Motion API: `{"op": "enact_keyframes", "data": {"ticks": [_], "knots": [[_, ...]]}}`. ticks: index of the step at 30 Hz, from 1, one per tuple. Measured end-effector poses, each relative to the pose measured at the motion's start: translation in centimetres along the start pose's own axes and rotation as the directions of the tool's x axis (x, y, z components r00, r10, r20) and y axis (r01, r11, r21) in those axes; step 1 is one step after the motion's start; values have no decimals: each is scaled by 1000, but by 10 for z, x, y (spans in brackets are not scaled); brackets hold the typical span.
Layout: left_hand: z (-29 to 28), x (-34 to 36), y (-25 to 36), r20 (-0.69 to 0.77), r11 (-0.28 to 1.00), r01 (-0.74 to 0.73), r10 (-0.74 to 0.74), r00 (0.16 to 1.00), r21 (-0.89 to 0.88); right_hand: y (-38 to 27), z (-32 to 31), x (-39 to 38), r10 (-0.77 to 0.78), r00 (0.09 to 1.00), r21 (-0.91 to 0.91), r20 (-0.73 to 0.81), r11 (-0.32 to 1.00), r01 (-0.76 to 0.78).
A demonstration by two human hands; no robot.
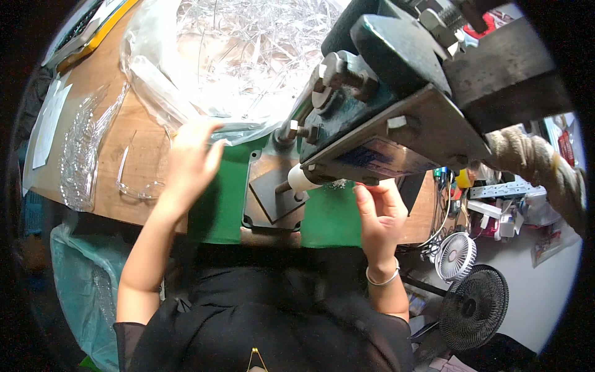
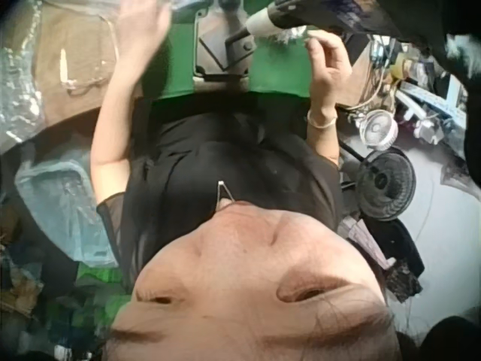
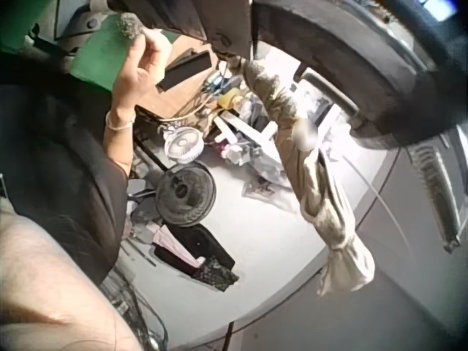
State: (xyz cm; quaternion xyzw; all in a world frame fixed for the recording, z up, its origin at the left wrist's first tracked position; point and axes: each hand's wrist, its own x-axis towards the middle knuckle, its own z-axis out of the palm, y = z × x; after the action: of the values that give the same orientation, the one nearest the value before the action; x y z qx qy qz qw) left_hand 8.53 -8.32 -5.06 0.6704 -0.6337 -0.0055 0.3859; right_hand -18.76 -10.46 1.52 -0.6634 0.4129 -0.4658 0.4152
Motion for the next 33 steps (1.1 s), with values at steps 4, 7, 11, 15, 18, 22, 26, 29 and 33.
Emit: {"op": "enact_keyframes", "data": {"ticks": [4, 7, 11, 15, 18, 22, 26, 29, 33], "knots": [[36, 24, -23, -8, 998, -8, 8, 1000, -62, 2, 2, -10, -87, 975, -135, 207, 984, 117], [3, 21, -18, 0, 949, 79, -83, 997, -305, 22, -6, -26, 30, 977, -175, 212, 985, 8], [-27, 26, -1, -236, 923, 32, -132, 963, -384, 64, -7, -30, 181, 958, -392, 224, 916, -81], [-60, 15, 9, -296, 974, 76, -138, 945, -212, 80, -1, -31, 119, 934, -611, 337, 782, 121], [-74, 5, 31, -297, 982, 7, -63, 953, -187, 99, 1, -28, 59, 954, -774, 293, 601, 201], [-90, -20, 34, -113, 958, 130, -164, 980, -257, 101, 6, -45, 4, 954, -793, 299, 557, 246], [-100, -25, 23, -105, 975, 168, -153, 983, 147, 89, -14, -28, 7, 977, -667, 214, 732, 141], [-111, -33, -11, -85, 940, 79, -54, 995, 332, 94, -19, -15, -24, 994, -626, 107, 775, 86], [-99, -45, 22, 403, 212, 439, -193, 895, -873, 131, -7, -28, 168, 984, -497, -54, 850, -172]]}}
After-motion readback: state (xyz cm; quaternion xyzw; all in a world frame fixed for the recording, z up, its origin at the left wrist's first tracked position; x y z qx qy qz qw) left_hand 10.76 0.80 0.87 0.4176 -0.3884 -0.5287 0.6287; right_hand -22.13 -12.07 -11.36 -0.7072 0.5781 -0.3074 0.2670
